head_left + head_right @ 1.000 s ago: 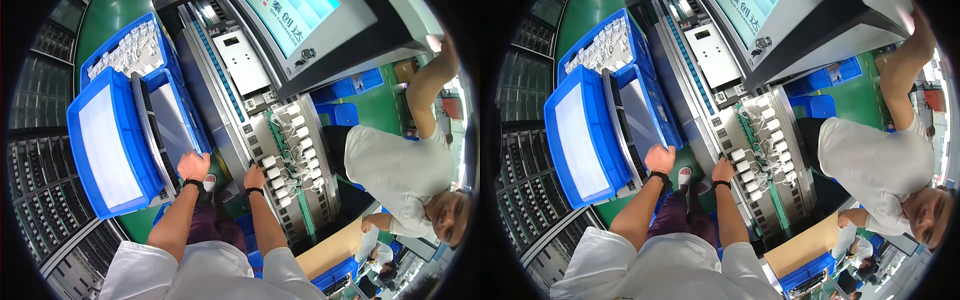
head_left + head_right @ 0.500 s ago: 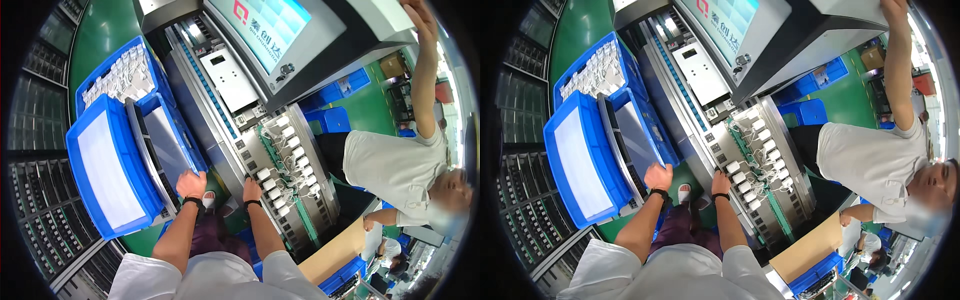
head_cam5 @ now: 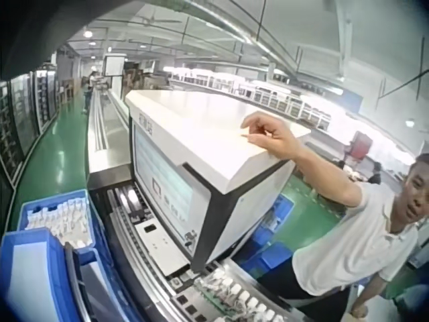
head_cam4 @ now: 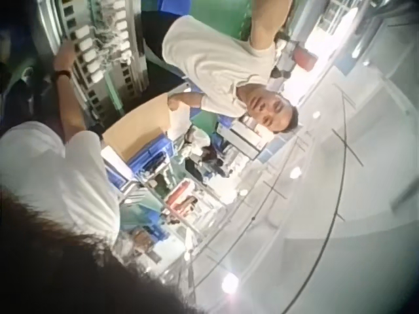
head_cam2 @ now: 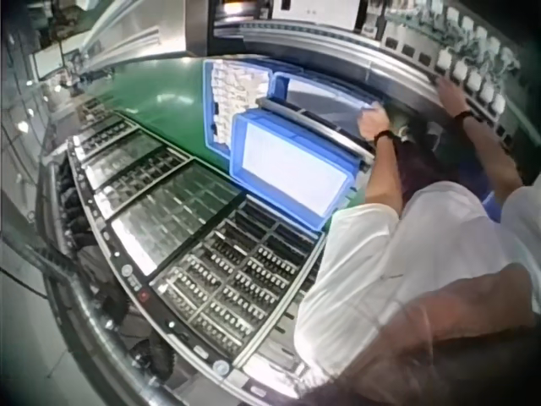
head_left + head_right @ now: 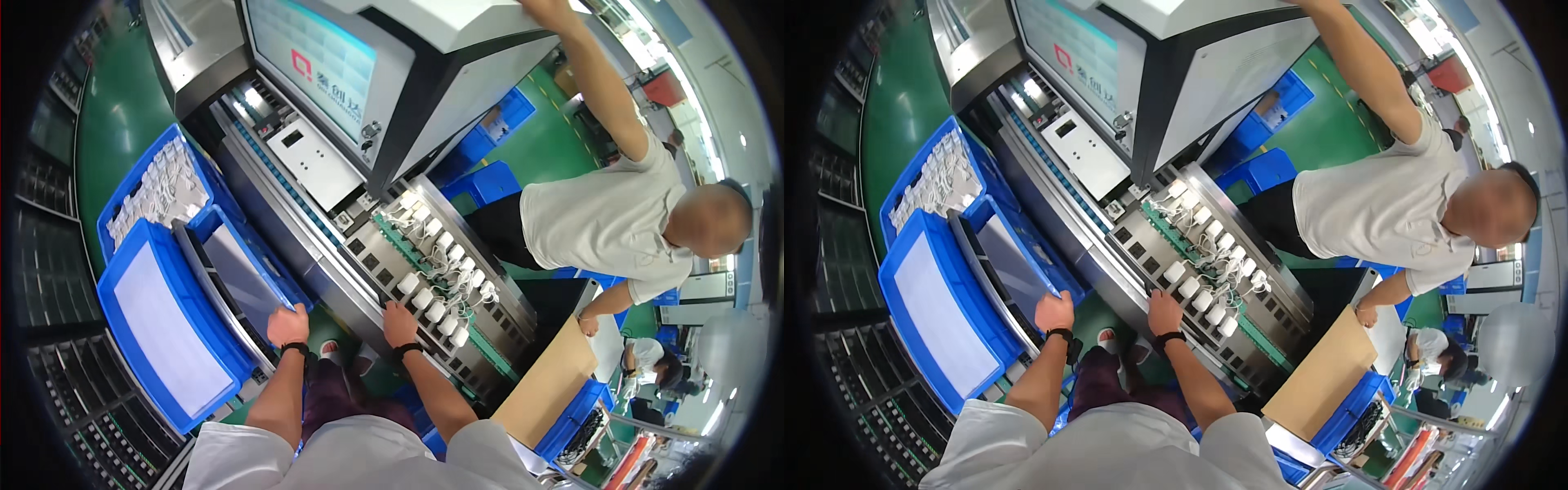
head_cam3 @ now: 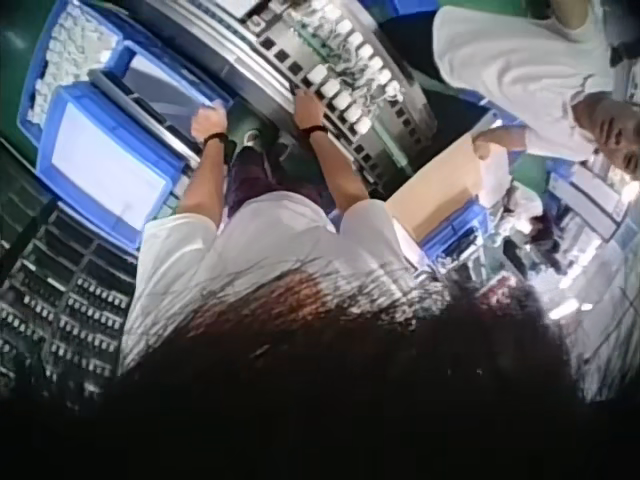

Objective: Placing small electronic components onto a sheet at an assembly station.

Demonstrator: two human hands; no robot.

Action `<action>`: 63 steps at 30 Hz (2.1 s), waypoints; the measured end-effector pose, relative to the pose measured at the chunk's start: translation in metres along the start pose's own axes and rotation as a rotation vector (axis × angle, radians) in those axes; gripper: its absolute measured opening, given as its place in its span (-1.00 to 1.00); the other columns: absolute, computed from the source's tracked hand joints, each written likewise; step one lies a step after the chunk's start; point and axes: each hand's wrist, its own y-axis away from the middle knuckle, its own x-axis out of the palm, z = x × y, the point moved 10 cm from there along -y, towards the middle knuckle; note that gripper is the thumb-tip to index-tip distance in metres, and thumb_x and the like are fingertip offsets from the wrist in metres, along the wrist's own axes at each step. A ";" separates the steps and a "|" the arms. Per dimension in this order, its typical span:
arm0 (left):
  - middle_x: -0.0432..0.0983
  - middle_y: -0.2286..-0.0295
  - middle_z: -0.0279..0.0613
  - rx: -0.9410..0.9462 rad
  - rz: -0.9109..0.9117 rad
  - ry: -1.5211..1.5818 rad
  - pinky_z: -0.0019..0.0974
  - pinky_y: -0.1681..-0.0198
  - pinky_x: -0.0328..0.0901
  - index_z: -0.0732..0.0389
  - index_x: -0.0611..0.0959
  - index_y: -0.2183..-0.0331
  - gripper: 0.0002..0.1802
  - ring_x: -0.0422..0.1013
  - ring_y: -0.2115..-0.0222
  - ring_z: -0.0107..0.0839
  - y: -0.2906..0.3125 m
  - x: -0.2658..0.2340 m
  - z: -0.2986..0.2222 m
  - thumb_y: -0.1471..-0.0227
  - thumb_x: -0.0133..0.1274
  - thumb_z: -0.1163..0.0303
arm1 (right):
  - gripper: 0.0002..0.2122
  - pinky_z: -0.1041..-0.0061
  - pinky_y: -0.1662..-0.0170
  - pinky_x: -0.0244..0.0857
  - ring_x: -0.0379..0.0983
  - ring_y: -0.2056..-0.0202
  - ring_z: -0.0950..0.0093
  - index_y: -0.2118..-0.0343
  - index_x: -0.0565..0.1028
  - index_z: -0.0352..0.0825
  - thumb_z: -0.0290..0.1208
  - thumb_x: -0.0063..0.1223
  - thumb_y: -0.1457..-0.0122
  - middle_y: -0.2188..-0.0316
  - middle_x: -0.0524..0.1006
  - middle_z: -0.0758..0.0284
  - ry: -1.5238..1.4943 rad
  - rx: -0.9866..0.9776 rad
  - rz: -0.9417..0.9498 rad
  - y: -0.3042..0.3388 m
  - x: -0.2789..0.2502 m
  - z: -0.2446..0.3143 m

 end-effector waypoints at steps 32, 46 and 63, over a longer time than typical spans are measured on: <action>0.61 0.37 0.01 0.071 0.068 0.116 0.02 0.20 0.42 0.25 0.70 0.45 -0.48 0.54 0.30 0.00 0.015 -0.002 -0.002 0.02 -0.07 -0.03 | -0.65 0.37 0.47 0.29 0.40 0.60 0.20 0.55 0.40 -0.35 -0.25 0.38 0.06 0.66 0.44 0.16 -0.268 0.132 0.015 0.182 -0.270 0.054; 0.46 0.43 0.02 0.792 0.326 0.774 0.04 0.31 0.32 0.22 0.51 0.32 -0.81 0.42 0.41 0.07 0.166 -0.095 0.048 0.02 0.03 0.36 | -0.62 0.36 0.47 0.23 0.33 0.61 0.47 0.47 0.48 -0.47 -0.15 0.23 -0.07 0.66 0.44 0.16 -0.451 0.214 0.042 0.301 -0.162 0.045; 0.61 0.27 0.15 -0.773 0.477 0.399 -0.08 0.05 0.41 0.20 0.69 0.26 -0.61 0.56 0.19 -0.07 0.450 0.051 0.712 0.02 0.05 0.11 | -0.58 0.20 0.35 0.32 0.52 0.43 0.10 0.46 0.52 -0.42 -0.03 0.21 -0.06 0.55 0.55 0.09 -0.439 -0.110 0.498 0.363 -0.033 0.090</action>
